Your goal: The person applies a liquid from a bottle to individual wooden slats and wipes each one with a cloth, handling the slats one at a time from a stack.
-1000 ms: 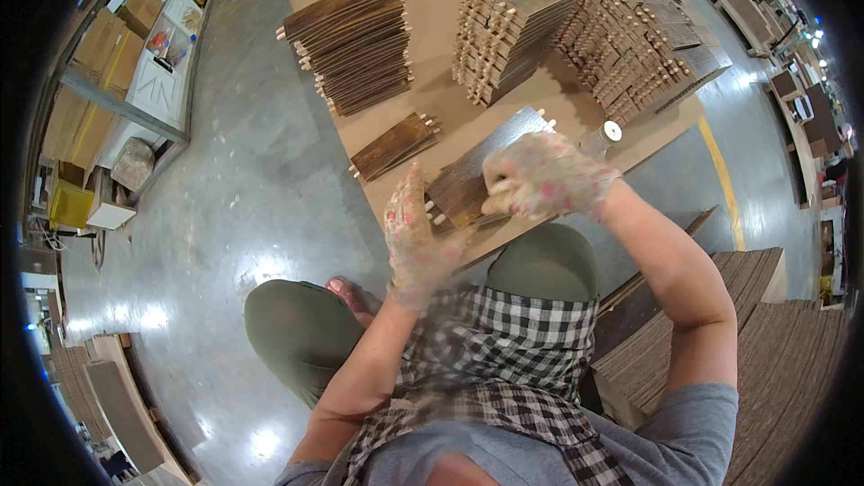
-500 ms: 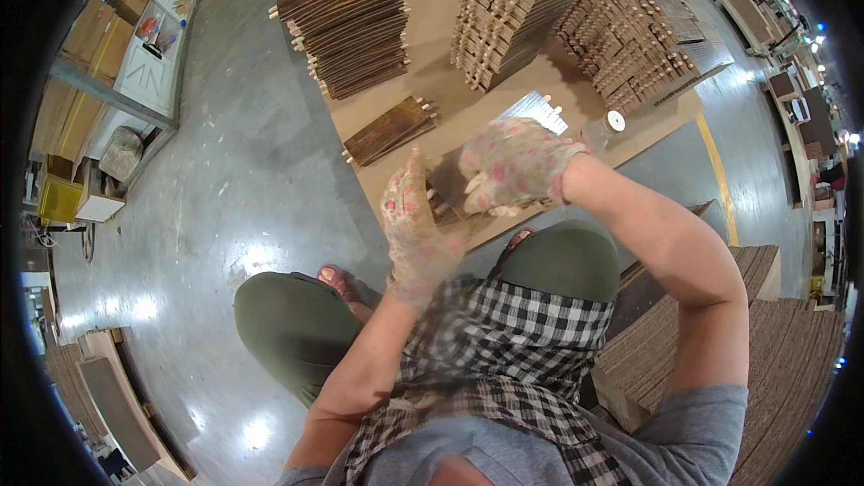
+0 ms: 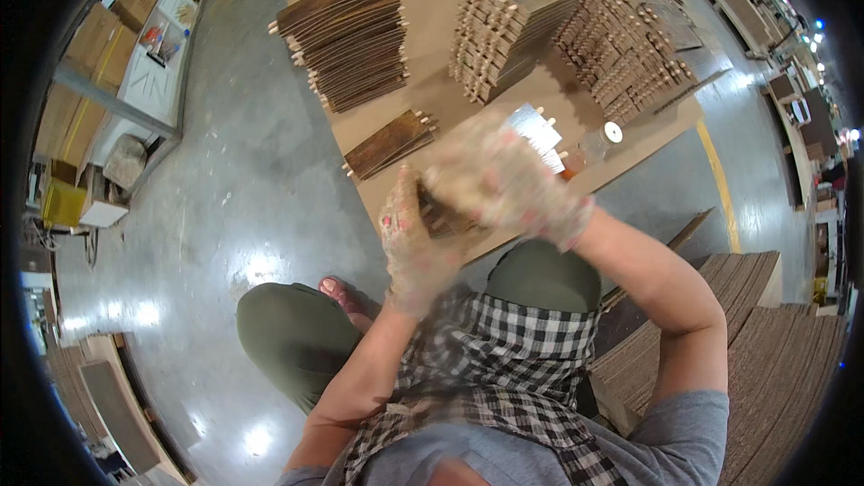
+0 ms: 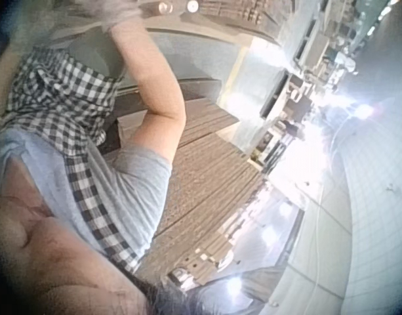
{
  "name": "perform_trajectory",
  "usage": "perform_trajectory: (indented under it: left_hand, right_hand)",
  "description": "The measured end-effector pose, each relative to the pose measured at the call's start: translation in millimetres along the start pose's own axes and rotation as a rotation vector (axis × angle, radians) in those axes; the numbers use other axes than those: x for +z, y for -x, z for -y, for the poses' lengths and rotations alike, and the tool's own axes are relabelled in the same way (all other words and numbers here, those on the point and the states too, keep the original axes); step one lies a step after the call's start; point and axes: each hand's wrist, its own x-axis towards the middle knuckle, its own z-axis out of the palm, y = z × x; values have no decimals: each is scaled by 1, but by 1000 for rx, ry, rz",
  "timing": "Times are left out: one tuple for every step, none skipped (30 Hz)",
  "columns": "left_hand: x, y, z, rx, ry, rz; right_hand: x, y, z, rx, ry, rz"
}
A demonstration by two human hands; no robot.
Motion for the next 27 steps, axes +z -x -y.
perform_trajectory:
  left_hand:
    - [-4,-4,6,200,-26,-72]
    - [0,-5,3,126,60,-43]
    - [4,-5,-1,51,144,-13]
    - [2,-3,-3,-36,206,1]
    - [3,0,10,54,11,-42]
    - [4,5,20,70,-18,-23]
    - [3,4,21,97,-48,-6]
    - [2,-1,19,137,-77,-1]
    - [2,-5,15,174,-112,12]
    - [-3,-5,7,185,-172,15]
    - [-10,-6,1,193,-232,16]
    - [-14,-10,-4,199,-293,14]
    - [-14,-12,-10,215,-229,12]
    - [-13,-13,-20,214,-310,59]
    - [-14,-18,-33,212,-390,107]
    - [-15,-23,-42,209,-479,155]
    - [-15,-26,-39,222,-539,194]
    - [-18,-32,-36,192,-525,239]
    - [-21,-41,-32,166,-504,286]
    - [-24,-49,-27,138,-481,335]
    - [-30,-60,-17,138,-509,313]
    - [-35,-73,-4,162,-544,309]
    - [-48,-85,8,183,-591,302]
    - [-53,-96,21,204,-629,295]
    - [-50,-106,34,174,-697,354]
    - [-46,-115,49,144,-773,409]
    - [-41,-123,67,114,-847,467]
  right_hand:
    - [6,9,11,-127,167,94]
    - [23,18,10,-84,-22,108]
    - [26,28,-2,-36,-12,142]
    - [24,26,-13,-9,-24,176]
    - [19,27,-26,31,-27,214]
    - [14,28,-41,70,-30,252]
    - [8,30,-70,26,88,189]
    - [3,34,-104,-26,218,117]
    - [-3,49,-130,-42,579,89]
    - [-21,62,-143,57,499,148]
    - [-36,60,-137,432,201,188]
    - [-39,65,-135,496,76,62]
    - [-39,74,-132,554,-60,-58]
    - [-35,83,-126,618,-204,-165]
    - [-34,88,-120,517,-166,-185]
    - [-34,90,-111,413,-137,-210]
    - [-31,91,-102,309,-116,-233]
    - [-30,92,-93,422,-302,-282]
    - [-31,95,-85,539,-482,-329]
    - [-32,99,-81,659,-664,-369]
    - [-33,106,-84,661,-552,-365]
    - [-38,115,-85,672,-592,-415]
    - [-41,119,-81,677,-643,-466]
    - [-40,126,-79,685,-685,-513]
    - [-38,134,-80,736,-655,-513]
    - [-36,142,-82,779,-632,-513]
    - [-32,149,-82,824,-607,-515]
